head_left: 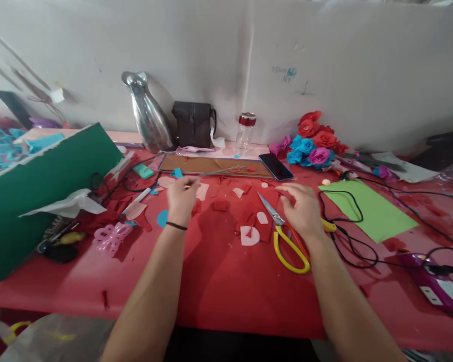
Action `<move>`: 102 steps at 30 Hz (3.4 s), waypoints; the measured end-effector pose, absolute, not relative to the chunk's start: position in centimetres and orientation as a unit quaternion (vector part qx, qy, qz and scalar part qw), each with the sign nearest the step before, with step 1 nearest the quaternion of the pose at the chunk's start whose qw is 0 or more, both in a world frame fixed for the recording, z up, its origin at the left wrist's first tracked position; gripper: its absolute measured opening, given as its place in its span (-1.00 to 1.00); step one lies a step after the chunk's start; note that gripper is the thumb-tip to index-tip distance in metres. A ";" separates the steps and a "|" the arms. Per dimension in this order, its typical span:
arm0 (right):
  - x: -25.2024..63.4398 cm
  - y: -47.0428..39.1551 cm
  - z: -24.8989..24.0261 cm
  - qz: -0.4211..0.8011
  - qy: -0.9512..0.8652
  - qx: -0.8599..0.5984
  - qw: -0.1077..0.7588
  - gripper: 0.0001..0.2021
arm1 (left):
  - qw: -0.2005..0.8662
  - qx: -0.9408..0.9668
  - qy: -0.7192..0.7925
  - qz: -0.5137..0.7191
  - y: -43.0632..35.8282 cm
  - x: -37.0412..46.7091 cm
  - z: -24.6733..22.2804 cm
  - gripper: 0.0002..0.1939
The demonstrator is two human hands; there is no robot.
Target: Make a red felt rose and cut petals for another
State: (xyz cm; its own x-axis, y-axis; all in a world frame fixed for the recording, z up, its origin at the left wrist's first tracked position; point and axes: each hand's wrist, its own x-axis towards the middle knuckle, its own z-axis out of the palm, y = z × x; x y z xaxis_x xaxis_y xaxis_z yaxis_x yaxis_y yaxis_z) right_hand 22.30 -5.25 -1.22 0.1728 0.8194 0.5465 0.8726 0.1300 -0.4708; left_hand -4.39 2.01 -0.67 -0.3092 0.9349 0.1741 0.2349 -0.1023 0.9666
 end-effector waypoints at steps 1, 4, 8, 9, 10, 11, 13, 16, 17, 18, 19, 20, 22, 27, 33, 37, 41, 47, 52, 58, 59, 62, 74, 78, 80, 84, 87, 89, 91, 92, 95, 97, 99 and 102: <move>22.4 -5.4 -1.2 -0.010 -0.638 -0.658 0.401 -0.77 | 0.299 0.455 0.571 0.614 2.1 -4.7 -0.3 -0.95; 22.8 -5.7 -1.1 0.067 -0.590 -0.686 0.420 -0.74 | 0.277 0.348 0.520 0.729 2.3 -5.5 0.8 -0.97; 23.3 -5.6 -1.1 0.001 -0.617 -0.674 0.406 -0.81 | 0.275 0.344 0.507 0.741 2.0 -5.5 1.0 -0.83; 23.4 -5.5 -1.1 -0.003 -0.631 -0.671 0.389 -0.82 | 0.290 0.381 0.514 0.712 1.8 -5.2 0.9 -0.81; 23.4 -5.5 -1.2 0.008 -0.641 -0.673 0.369 -0.83 | 0.313 0.435 0.521 0.664 1.6 -4.9 0.7 -0.82; 23.4 -5.5 -1.2 0.031 -0.649 -0.677 0.345 -0.84 | 0.343 0.500 0.525 0.597 1.2 -4.3 0.6 -0.84; 23.1 -5.4 -1.4 0.083 -0.671 -0.679 0.286 -0.87 | 0.407 0.640 0.503 0.415 0.4 -3.1 0.3 -0.89; 22.3 -5.4 -1.9 0.107 -0.723 -0.652 0.202 -0.86 | 0.417 0.771 0.442 0.192 -1.1 -1.0 -0.2 -0.87; 22.0 -5.4 -2.1 0.102 -0.739 -0.641 0.181 -0.84 | 0.396 0.792 0.435 0.165 -1.6 -0.3 -0.3 -0.83; 21.7 -5.4 -2.3 0.097 -0.750 -0.633 0.163 -0.80 | 0.373 0.807 0.433 0.150 -2.0 0.2 -0.5 -0.83; 21.4 -5.5 -2.4 0.092 -0.757 -0.630 0.146 -0.78 | 0.351 0.817 0.435 0.144 -2.3 0.7 -0.7 -0.84; 21.1 -5.5 -2.5 0.092 -0.760 -0.631 0.131 -0.78 | 0.334 0.823 0.437 0.140 -2.6 1.1 -0.9 -0.88; 20.7 -5.6 -2.6 0.100 -0.758 -0.635 0.108 -0.86 | 0.317 0.829 0.441 0.133 -2.9 1.6 -1.1 -0.93; 20.7 -5.6 -1.8 0.130 -0.729 -0.651 0.167 -0.93 | 0.382 0.798 0.443 0.147 -2.4 0.9 -0.8 -0.92; 20.6 -5.7 -1.7 0.184 -0.665 -0.689 0.224 -0.77 | 0.408 0.768 0.447 0.212 -1.2 -0.9 0.3 -0.79; 19.7 -5.8 -2.4 0.163 -0.703 -0.671 0.171 -0.63 | 0.377 0.800 0.446 0.142 -1.3 -1.1 1.0 -0.72; 18.5 -5.9 -2.4 0.117 -0.736 -0.655 0.123 -0.72 | 0.339 0.783 0.500 0.150 -1.3 -1.4 1.4 -0.77; 17.5 -6.2 -2.0 0.084 -0.742 -0.662 0.063 -0.86 | 0.349 0.787 0.489 0.143 -0.8 -2.2 1.4 -0.77; 17.6 -6.4 -1.6 0.143 -0.730 -0.644 0.177 -0.89 | 0.402 0.833 0.367 0.095 -2.7 -2.6 1.1 -0.71; 14.8 -7.7 -1.7 0.276 -0.727 -0.583 0.235 -0.88 | 0.351 0.797 0.465 0.161 -6.0 -5.9 -0.1 -0.74; 14.2 -8.0 -1.8 0.284 -0.727 -0.581 0.229 -0.86 | 0.339 0.778 0.495 0.187 -6.2 -6.6 -0.3 -0.75; 13.4 -8.2 -2.0 0.299 -0.721 -0.583 0.223 -0.86 | 0.307 0.721 0.569 0.249 -6.5 -8.6 -1.1 -0.79; 15.0 -7.3 -3.1 0.470 -0.554 -0.578 0.372 -0.79 | 0.373 0.567 0.623 0.390 -7.5 -7.9 -4.5 -0.81; 14.6 -7.6 -2.9 0.446 -0.579 -0.582 0.356 -0.79 | 0.241 0.640 0.655 0.321 -7.3 -6.9 -3.8 -0.80; 14.7 -7.6 -2.9 0.437 -0.574 -0.591 0.361 -0.80 | 0.179 0.681 0.646 0.295 -7.5 -5.9 -3.7 -0.75; 15.4 -7.3 -3.0 0.392 -0.552 -0.601 0.426 -0.80 | 0.106 0.807 0.530 0.237 -9.6 -2.3 -4.0 -0.68; 16.0 -6.9 -3.0 0.365 -0.528 -0.588 0.492 -0.76 | 0.065 0.858 0.471 0.196 -11.3 0.5 -4.2 -0.50; 16.2 -6.7 -3.0 0.362 -0.513 -0.584 0.514 -0.74 | 0.019 0.825 0.537 0.178 -11.7 1.6 -4.0 -0.40; 16.3 -6.6 -3.0 0.365 -0.503 -0.584 0.523 -0.74 | 0.000 0.785 0.600 0.154 -11.4 1.9 -3.5 -0.38; 16.3 -6.6 -3.0 0.368 -0.498 -0.584 0.525 -0.75 | 0.004 0.777 0.612 0.144 -11.1 2.0 -3.3 -0.41; 16.1 -6.5 -2.9 0.381 -0.492 -0.580 0.526 -0.77 | 0.038 0.785 0.603 0.136 -10.0 2.2 -2.9 -0.51; 16.0 -6.5 -2.9 0.386 -0.496 -0.573 0.526 -0.78 | 0.052 0.794 0.590 0.139 -9.7 2.6 -3.1 -0.56; 16.0 -6.5 -3.0 0.391 -0.496 -0.567 0.529 -0.78 | 0.059 0.804 0.574 0.142 -9.6 2.9 -3.4 -0.71; 16.2 -6.4 -3.3 0.393 -0.485 -0.569 0.535 -0.75 | 0.082 0.826 0.539 0.146 -9.8 2.5 -4.0 -0.83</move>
State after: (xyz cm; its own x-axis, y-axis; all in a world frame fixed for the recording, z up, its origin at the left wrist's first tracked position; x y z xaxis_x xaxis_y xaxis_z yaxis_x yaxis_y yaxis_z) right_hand 16.16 -6.36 -3.31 0.2198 0.9730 0.0709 0.1311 0.0426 -0.9904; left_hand 2.55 -9.75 -4.04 0.3768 0.9135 0.1536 0.8656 -0.4062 0.2929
